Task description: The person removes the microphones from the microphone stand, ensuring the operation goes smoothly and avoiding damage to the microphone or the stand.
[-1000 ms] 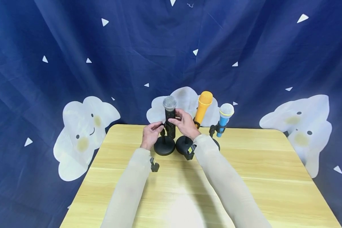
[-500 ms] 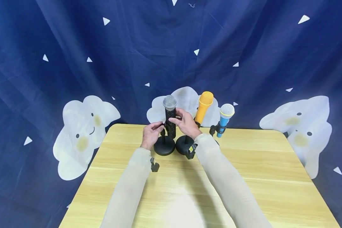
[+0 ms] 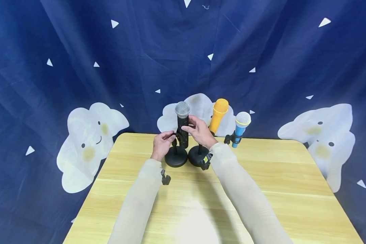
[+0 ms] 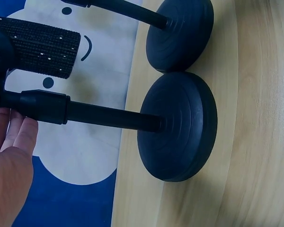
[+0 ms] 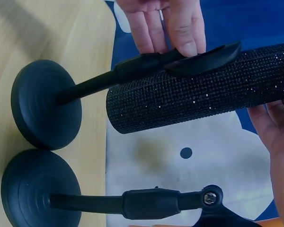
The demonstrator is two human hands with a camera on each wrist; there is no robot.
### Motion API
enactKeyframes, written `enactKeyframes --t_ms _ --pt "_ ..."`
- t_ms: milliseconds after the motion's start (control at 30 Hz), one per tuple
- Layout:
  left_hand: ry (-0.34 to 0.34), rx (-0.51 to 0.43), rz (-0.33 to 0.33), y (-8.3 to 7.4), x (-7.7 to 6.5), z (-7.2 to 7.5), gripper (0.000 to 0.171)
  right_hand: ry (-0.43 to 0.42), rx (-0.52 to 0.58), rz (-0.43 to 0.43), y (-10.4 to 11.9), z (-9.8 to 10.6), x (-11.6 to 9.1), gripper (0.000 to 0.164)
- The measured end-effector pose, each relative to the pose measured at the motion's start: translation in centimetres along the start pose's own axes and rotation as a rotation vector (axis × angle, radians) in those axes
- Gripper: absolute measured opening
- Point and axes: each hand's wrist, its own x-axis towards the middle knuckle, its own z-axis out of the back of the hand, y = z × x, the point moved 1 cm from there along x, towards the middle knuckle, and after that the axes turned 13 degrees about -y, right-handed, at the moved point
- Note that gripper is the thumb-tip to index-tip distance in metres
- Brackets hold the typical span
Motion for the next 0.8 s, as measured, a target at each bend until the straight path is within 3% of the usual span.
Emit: enactKeyframes --t_ms 267,433,800 --pt "-0.004 0.002 -0.011 0.1 -0.1 -0.3 0.026 0.004 -0.051 0.025 0.4 0.6 0.3 0.045" --pt "0.024 0.014 -0.018 0.1 0.0 -0.4 0.025 -0.018 -0.021 0.009 0.4 0.6 0.2 0.046" --pt "0.082 0.058 -0.054 -0.1 0.6 0.2 0.018 -0.178 0.091 -0.012 -0.2 -0.9 -0.4 0.051"
